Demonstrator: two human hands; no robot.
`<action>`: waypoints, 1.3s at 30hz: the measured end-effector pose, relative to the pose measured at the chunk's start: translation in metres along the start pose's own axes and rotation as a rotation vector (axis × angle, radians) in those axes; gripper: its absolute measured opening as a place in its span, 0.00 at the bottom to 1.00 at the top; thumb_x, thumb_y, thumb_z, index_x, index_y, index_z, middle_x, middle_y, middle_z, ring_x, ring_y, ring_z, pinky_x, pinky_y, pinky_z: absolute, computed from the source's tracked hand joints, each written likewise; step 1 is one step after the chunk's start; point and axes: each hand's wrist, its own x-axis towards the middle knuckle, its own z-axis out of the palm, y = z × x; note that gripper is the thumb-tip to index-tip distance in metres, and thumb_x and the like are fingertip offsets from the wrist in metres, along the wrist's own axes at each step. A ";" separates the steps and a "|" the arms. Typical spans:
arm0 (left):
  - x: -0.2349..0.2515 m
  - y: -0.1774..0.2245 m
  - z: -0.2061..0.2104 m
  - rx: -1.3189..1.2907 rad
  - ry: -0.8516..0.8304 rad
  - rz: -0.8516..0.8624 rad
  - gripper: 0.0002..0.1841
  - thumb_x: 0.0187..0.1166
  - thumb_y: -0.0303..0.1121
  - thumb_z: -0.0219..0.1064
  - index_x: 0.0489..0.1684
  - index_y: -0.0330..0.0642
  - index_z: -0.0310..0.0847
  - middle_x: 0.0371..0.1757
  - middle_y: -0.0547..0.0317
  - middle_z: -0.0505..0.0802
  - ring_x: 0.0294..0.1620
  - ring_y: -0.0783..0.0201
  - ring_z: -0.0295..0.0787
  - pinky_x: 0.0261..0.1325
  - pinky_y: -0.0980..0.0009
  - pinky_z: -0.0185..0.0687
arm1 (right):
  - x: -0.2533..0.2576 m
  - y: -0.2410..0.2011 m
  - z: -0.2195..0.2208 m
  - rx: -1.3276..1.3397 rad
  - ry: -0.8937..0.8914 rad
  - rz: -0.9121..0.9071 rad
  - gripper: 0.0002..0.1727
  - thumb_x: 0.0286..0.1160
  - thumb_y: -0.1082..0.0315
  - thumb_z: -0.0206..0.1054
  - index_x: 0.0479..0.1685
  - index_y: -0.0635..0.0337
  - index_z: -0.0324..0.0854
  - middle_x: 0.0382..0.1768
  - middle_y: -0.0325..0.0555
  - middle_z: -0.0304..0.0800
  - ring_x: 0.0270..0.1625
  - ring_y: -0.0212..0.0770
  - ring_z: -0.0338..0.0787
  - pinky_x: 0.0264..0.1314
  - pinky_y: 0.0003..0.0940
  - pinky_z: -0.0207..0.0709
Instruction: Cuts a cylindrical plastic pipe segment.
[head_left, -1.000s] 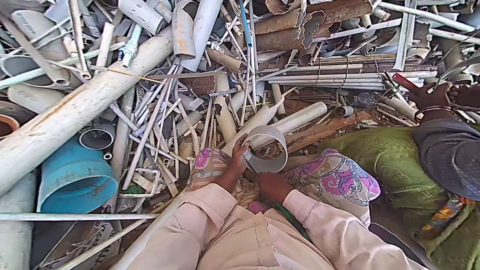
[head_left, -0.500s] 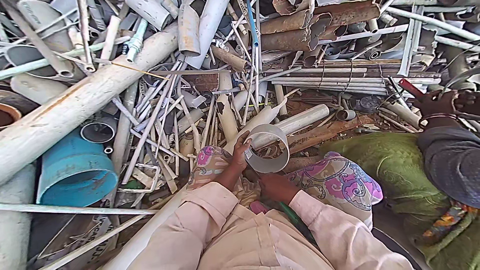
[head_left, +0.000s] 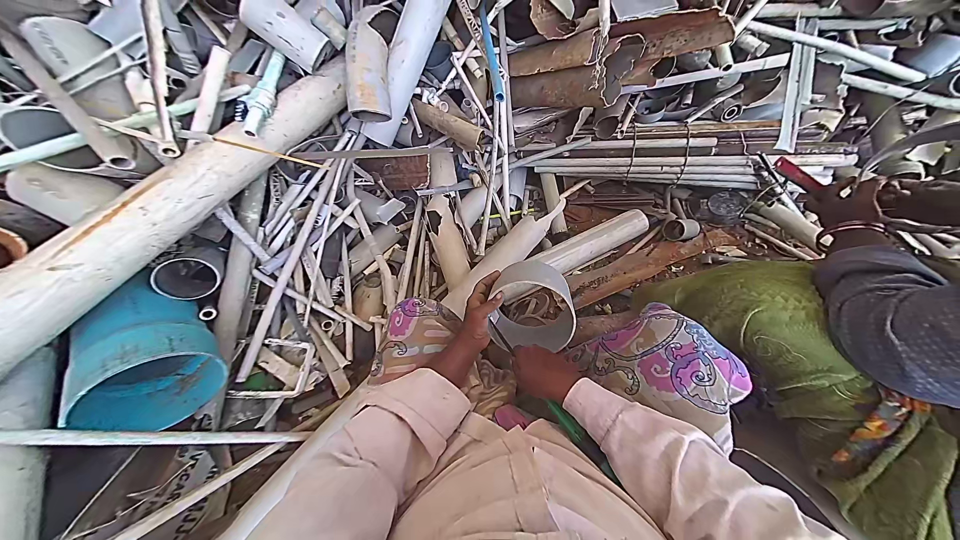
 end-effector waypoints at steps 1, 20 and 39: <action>0.000 0.000 0.001 -0.012 0.025 -0.006 0.31 0.76 0.26 0.57 0.81 0.26 0.59 0.78 0.39 0.74 0.71 0.61 0.76 0.72 0.69 0.73 | 0.000 0.000 0.000 0.001 0.003 0.004 0.23 0.96 0.60 0.47 0.67 0.72 0.76 0.62 0.70 0.84 0.68 0.65 0.85 0.67 0.65 0.76; 0.007 0.017 -0.002 -0.068 0.111 -0.037 0.26 0.80 0.23 0.51 0.80 0.31 0.64 0.72 0.42 0.79 0.62 0.62 0.80 0.64 0.67 0.77 | -0.013 0.000 -0.009 -0.034 -0.006 -0.062 0.25 0.97 0.57 0.45 0.69 0.70 0.76 0.59 0.70 0.85 0.64 0.66 0.86 0.65 0.65 0.75; -0.006 -0.001 0.006 -0.082 0.110 0.035 0.29 0.76 0.24 0.55 0.80 0.26 0.59 0.76 0.39 0.76 0.69 0.61 0.78 0.70 0.68 0.74 | -0.003 -0.003 -0.005 -0.043 0.001 0.026 0.20 0.92 0.64 0.52 0.69 0.72 0.74 0.65 0.69 0.83 0.70 0.65 0.85 0.67 0.64 0.77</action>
